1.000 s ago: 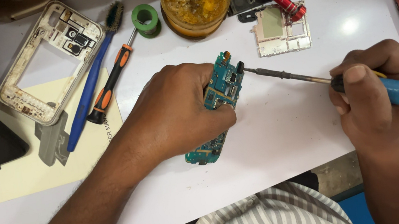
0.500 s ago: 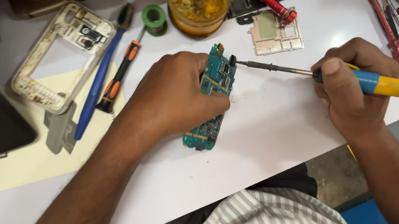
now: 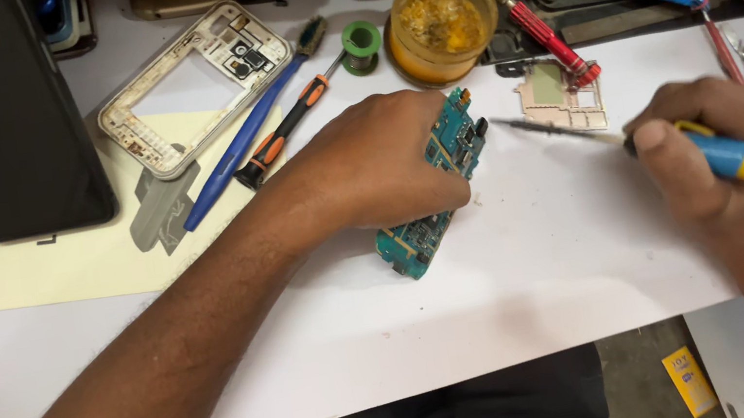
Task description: The person holds a disassembled phone motherboard on a white workbench and uses a soldering iron to solder components on the board, repositioning and turning the board to reach different edges. They briefly dip the iron tip in flux and continue soldering the board.
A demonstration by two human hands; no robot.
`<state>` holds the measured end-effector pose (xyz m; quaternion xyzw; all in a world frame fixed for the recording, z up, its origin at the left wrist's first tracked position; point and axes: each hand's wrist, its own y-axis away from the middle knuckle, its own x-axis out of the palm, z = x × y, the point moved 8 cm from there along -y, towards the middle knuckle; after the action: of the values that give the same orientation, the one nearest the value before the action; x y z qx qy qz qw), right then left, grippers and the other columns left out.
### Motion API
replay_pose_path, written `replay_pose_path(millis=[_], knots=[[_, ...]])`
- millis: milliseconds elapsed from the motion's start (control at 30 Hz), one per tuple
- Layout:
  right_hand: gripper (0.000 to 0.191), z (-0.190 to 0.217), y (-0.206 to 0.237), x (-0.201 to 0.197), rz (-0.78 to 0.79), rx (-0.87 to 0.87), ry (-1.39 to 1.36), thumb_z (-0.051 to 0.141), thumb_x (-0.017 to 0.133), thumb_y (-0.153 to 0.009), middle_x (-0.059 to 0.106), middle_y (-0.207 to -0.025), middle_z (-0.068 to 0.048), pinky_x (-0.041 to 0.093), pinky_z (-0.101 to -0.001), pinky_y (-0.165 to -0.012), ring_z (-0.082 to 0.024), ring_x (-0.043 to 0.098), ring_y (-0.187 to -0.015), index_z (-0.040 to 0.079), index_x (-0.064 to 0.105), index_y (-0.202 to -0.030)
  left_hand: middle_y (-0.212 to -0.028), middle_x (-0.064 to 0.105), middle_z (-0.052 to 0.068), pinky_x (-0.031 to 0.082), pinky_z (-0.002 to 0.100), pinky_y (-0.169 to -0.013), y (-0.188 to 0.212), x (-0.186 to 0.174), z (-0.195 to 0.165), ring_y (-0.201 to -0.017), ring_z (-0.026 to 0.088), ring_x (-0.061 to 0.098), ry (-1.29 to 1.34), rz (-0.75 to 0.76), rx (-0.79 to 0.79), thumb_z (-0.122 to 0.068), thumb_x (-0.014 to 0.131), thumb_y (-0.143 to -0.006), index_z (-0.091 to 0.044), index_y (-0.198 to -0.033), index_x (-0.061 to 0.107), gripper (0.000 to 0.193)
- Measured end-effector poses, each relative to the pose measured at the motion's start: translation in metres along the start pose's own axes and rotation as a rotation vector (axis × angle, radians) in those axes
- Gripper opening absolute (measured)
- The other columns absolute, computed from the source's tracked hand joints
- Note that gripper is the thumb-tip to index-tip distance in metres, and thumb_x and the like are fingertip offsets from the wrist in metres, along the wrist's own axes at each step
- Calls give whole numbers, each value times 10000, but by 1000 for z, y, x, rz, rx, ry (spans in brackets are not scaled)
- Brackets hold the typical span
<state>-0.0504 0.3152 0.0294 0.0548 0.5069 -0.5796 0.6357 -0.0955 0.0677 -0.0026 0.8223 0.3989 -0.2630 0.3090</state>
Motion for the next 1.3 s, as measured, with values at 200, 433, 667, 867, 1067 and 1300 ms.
replay_pose_path(millis=[200, 433, 667, 867, 1067, 1300], knots=[[377, -10, 21, -9, -103, -31, -105, 279, 663, -1078, 653, -746, -155, 504, -256, -595, -153, 625, -596, -49, 611, -901, -940, 747, 160, 588, 390, -766, -3, 1, 2, -857, 254, 751, 51, 25, 34, -274, 727, -661, -14, -1056, 658, 477], [330, -13, 22, -15, -151, 9, -239, 280, 661, -1005, 647, -704, -141, 571, -275, -607, -170, 664, -601, -25, 609, -892, -834, 774, 123, 580, 373, -738, -2, -2, -2, -778, 232, 762, 93, 55, 34, -272, 742, -641, -57, -921, 721, 354], [255, 4, 10, -8, -16, 9, -147, 221, 662, -920, 683, -762, -161, 557, -274, -556, -190, 686, -582, -21, 632, -845, -753, 769, 111, 580, 371, -677, -1, 1, 1, -686, 211, 754, 114, 96, -92, -284, 741, -658, -67, -849, 740, 288], [240, 5, 5, -7, -43, 61, -183, 193, 653, -871, 680, -734, -156, 520, -295, -565, -191, 647, -591, -42, 637, -827, -735, 763, 103, 579, 362, -676, -1, -1, -2, -667, 207, 750, 122, 85, -71, -260, 736, -644, -74, -848, 740, 276], [225, 8, 4, -6, -67, 16, -198, 182, 638, -898, 666, -753, -145, 500, -262, -522, -172, 630, -551, -34, 621, -839, -725, 758, 110, 576, 371, -671, 0, -1, 0, -663, 217, 744, 121, 86, -76, -261, 737, -647, -69, -832, 731, 267], [222, 9, 2, -7, -76, 44, -182, 188, 642, -893, 670, -736, -130, 487, -256, -507, -167, 598, -556, -20, 612, -822, -728, 753, 111, 576, 370, -666, -1, -1, -1, -666, 218, 742, 115, 81, -71, -268, 741, -647, -64, -833, 726, 277]])
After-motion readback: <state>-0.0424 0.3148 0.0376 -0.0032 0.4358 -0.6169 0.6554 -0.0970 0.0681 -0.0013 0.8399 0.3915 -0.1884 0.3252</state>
